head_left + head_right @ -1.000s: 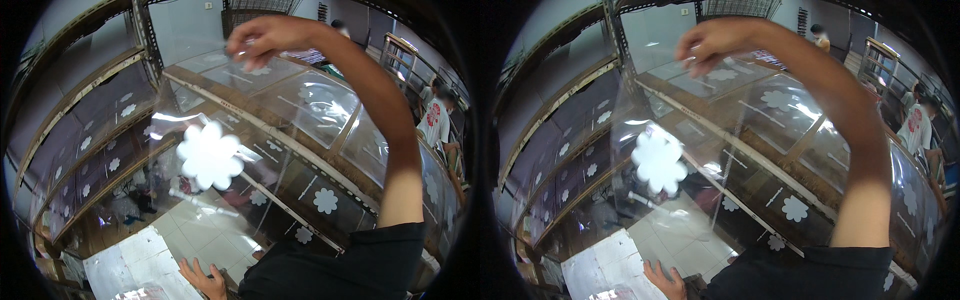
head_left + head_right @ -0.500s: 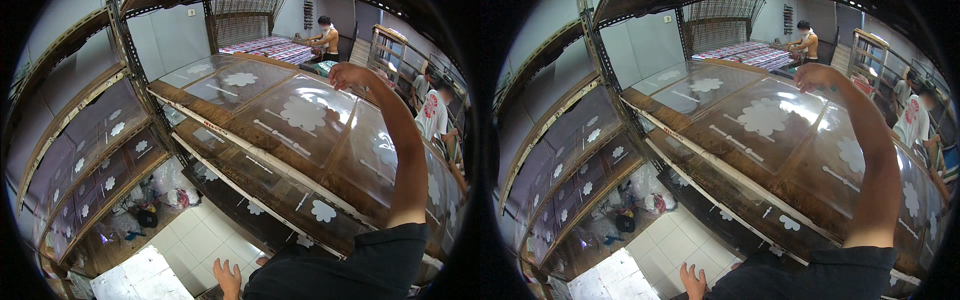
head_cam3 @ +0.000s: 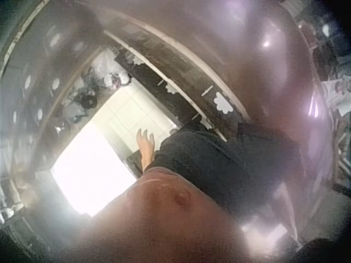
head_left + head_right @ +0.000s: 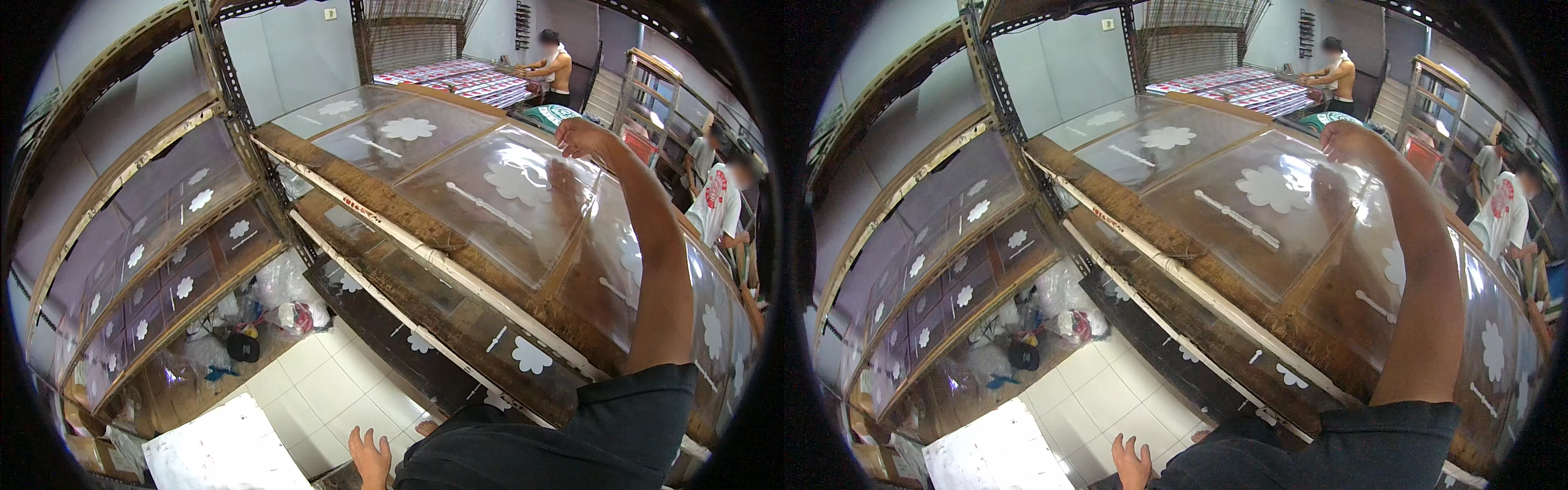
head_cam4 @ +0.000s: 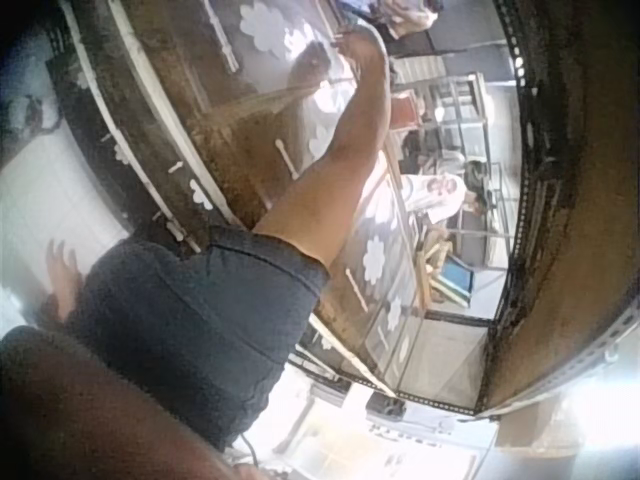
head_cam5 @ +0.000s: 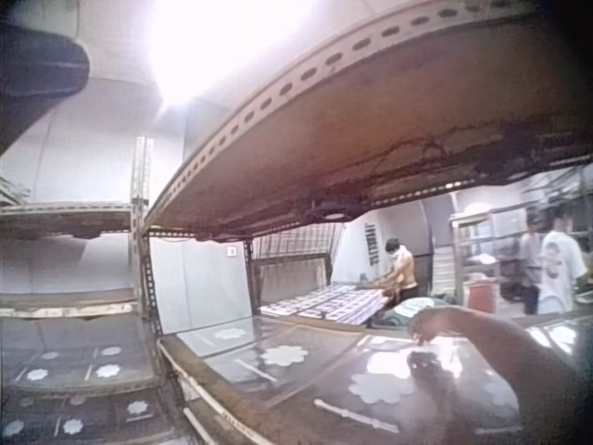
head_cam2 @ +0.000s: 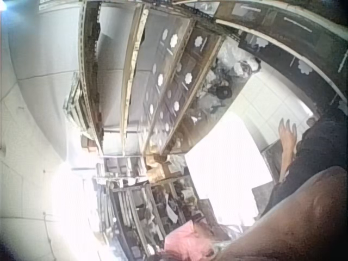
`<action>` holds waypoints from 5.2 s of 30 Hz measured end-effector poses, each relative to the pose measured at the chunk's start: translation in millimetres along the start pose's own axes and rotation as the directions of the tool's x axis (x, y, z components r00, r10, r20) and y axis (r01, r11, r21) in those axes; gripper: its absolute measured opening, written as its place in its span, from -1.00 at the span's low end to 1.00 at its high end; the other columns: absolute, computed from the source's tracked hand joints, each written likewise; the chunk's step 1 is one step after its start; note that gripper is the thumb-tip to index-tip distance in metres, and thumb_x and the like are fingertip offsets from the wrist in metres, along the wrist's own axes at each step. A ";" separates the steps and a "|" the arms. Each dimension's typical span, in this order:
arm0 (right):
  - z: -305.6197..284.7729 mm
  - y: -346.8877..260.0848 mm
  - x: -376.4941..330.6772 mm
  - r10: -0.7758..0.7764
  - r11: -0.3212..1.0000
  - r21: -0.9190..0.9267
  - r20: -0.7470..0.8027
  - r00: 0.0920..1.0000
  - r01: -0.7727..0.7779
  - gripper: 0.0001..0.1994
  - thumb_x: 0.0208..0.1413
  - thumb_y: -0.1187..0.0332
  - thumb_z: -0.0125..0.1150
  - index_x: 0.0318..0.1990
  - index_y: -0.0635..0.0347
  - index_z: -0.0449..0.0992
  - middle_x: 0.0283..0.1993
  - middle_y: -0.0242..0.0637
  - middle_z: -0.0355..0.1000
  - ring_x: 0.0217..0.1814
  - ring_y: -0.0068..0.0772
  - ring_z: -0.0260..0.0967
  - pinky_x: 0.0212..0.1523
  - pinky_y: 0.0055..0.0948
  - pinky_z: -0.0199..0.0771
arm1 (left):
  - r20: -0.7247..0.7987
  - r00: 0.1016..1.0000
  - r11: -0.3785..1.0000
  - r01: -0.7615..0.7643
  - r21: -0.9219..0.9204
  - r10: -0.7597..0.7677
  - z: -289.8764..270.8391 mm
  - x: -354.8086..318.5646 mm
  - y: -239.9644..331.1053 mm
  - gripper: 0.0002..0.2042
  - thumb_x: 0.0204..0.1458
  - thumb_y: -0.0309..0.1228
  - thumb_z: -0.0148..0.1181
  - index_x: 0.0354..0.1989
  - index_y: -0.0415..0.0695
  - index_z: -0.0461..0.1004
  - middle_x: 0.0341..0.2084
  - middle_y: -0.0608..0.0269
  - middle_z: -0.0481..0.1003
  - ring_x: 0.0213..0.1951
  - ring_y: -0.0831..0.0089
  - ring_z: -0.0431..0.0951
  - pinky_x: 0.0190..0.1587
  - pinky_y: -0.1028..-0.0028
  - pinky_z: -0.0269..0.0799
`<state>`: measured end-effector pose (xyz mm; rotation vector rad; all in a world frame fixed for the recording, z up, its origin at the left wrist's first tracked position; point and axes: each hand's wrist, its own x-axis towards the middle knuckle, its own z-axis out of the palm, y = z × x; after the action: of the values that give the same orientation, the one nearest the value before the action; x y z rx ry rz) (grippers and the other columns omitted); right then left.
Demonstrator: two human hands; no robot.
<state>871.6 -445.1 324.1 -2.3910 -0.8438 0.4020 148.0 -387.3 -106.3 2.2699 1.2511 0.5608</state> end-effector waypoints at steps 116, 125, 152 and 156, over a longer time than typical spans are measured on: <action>621.6 23.4 -489.5 -0.380 0.925 0.380 0.924 0.030 0.022 -0.73 0.32 0.39 0.12 0.09 0.32 0.46 -0.05 -0.27 0.53 -0.04 -0.42 0.53 -0.01 -0.44 0.54 | -0.649 0.745 0.485 0.629 0.608 -0.153 -217.9 -225.3 -39.7 -0.51 0.11 -0.39 0.11 0.27 -0.13 0.36 0.40 0.02 0.17 0.44 -0.03 0.06 0.35 -0.35 -0.11; 521.1 -119.2 -515.5 -0.814 0.491 0.755 0.575 0.079 -0.434 -0.26 0.28 0.17 0.22 0.49 0.11 -0.03 0.39 -0.06 0.10 0.39 -0.08 0.21 0.28 -0.10 0.35 | -0.533 0.843 0.632 0.452 0.630 -0.072 -151.2 -235.9 16.2 -0.46 0.11 -0.38 0.12 0.33 0.00 0.32 0.40 0.04 0.18 0.43 -0.01 0.11 0.28 -0.40 -0.02; 195.6 -303.0 -392.3 -0.935 0.355 0.366 0.155 0.320 0.860 -0.68 0.06 0.50 0.16 -0.01 0.37 0.57 -0.05 -0.10 0.60 -0.02 -0.30 0.59 -0.10 -0.41 0.53 | -0.553 0.821 0.984 -0.054 0.172 0.142 -75.2 -232.7 85.5 -0.42 0.28 -0.16 -0.02 0.34 -0.32 0.18 0.38 -0.34 0.06 0.41 -0.30 0.02 0.38 -0.21 -0.06; 84.2 -251.8 -377.7 -0.851 0.502 0.406 0.073 0.520 0.764 -0.60 0.19 0.48 0.11 0.18 0.42 0.40 0.08 -0.04 0.50 0.18 -0.18 0.50 0.03 -0.36 0.58 | -0.413 0.910 0.999 0.027 0.019 -0.017 -43.3 -230.7 64.7 -0.47 0.20 -0.33 0.07 0.27 -0.41 0.24 0.36 -0.34 0.10 0.39 -0.26 0.05 0.39 -0.11 -0.02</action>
<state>428.0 -493.9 442.3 -1.3796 -1.7665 0.4142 51.7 -606.3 -60.9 2.2230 1.4811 1.0665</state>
